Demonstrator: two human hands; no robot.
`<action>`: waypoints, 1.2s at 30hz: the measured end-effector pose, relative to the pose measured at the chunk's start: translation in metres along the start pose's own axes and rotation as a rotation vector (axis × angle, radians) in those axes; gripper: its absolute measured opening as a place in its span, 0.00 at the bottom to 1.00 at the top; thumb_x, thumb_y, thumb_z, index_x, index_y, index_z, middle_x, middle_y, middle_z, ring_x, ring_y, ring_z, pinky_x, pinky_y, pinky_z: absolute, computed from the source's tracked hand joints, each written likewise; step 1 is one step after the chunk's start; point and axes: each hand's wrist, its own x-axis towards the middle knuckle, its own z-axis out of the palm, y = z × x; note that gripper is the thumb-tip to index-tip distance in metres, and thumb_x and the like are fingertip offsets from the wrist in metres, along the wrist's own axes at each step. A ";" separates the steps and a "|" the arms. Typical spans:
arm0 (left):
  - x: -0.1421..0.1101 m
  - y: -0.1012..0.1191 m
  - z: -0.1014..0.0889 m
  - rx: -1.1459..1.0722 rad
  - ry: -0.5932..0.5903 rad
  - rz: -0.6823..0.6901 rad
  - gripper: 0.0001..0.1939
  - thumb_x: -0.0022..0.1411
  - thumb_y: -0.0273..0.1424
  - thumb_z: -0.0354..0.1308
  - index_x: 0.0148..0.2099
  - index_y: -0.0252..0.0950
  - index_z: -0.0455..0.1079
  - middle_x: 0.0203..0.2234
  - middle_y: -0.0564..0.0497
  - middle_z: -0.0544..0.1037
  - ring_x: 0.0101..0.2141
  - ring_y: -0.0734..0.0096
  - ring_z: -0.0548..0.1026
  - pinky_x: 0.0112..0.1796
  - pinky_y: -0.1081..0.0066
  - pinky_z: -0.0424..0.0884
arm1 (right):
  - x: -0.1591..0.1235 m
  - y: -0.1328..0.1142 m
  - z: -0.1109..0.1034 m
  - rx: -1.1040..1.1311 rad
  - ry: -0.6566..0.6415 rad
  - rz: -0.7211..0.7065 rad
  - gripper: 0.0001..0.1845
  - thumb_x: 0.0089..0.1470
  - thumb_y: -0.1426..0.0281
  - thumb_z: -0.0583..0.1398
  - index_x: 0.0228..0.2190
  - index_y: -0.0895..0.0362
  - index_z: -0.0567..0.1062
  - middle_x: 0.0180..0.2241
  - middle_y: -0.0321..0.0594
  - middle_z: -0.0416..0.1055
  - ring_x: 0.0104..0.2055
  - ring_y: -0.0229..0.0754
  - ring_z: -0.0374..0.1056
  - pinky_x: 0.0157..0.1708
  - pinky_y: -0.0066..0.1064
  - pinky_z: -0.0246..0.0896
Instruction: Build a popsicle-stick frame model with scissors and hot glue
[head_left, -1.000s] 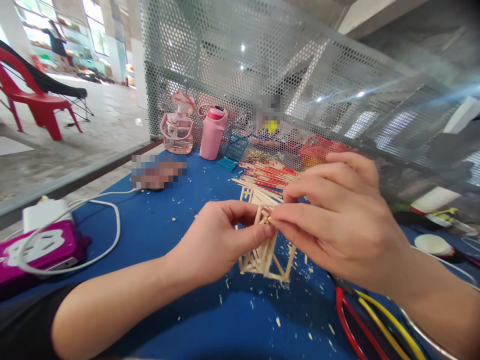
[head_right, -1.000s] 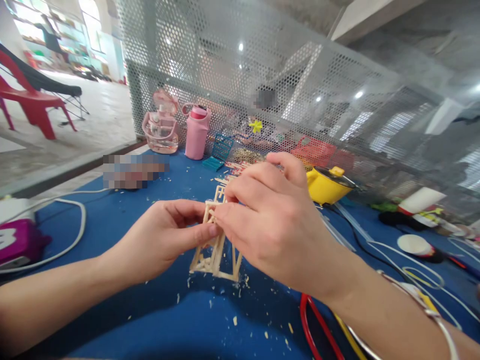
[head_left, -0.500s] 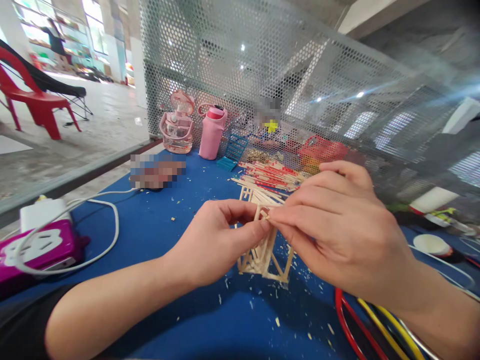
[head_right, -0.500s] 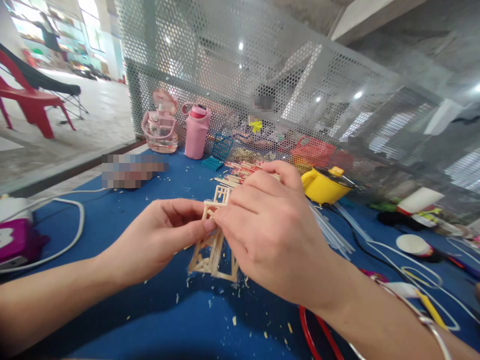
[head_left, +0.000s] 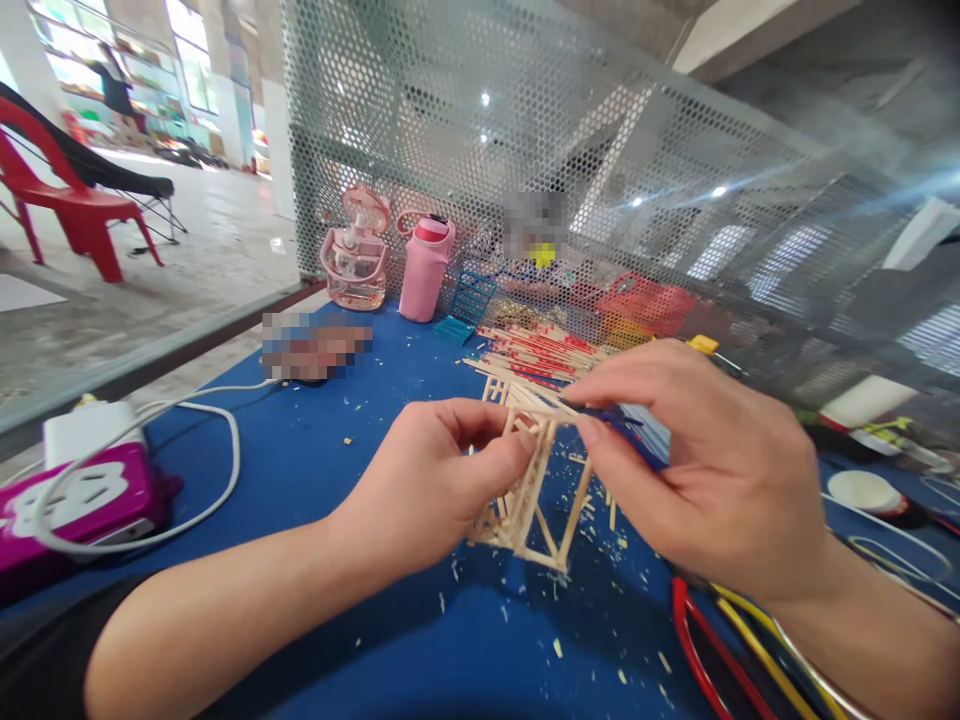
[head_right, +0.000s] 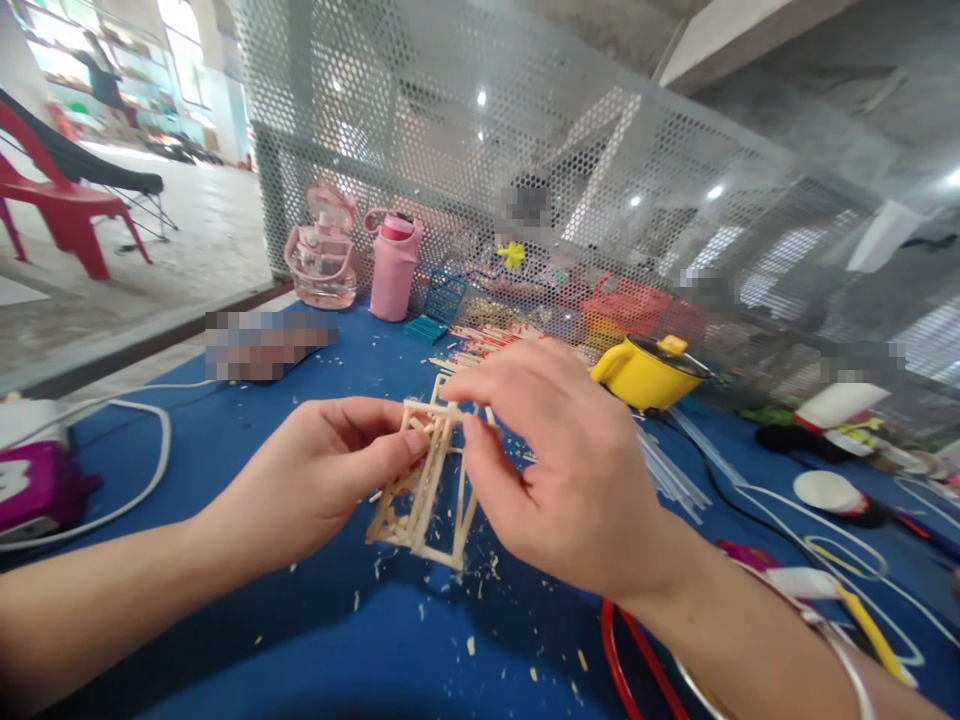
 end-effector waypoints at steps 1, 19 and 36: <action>0.000 0.000 0.000 -0.006 -0.002 -0.002 0.13 0.56 0.39 0.58 0.32 0.33 0.74 0.24 0.52 0.74 0.24 0.77 0.66 0.25 0.76 0.62 | 0.000 0.000 0.001 0.011 0.018 0.042 0.13 0.47 0.77 0.59 0.37 0.53 0.71 0.35 0.39 0.72 0.38 0.44 0.68 0.40 0.38 0.63; 0.004 0.004 -0.011 -0.266 -0.122 -0.071 0.13 0.56 0.30 0.50 0.35 0.33 0.77 0.29 0.48 0.75 0.31 0.70 0.69 0.31 0.71 0.68 | 0.004 0.000 0.013 0.312 -0.159 0.325 0.02 0.50 0.74 0.60 0.28 0.56 0.71 0.30 0.34 0.71 0.32 0.36 0.66 0.34 0.28 0.61; 0.007 0.005 -0.012 -0.215 -0.196 -0.086 0.11 0.54 0.34 0.62 0.39 0.34 0.77 0.26 0.53 0.71 0.26 0.80 0.63 0.30 0.75 0.59 | 0.005 0.001 0.018 0.206 -0.099 0.259 0.04 0.49 0.75 0.60 0.30 0.56 0.71 0.29 0.32 0.70 0.31 0.35 0.66 0.33 0.28 0.60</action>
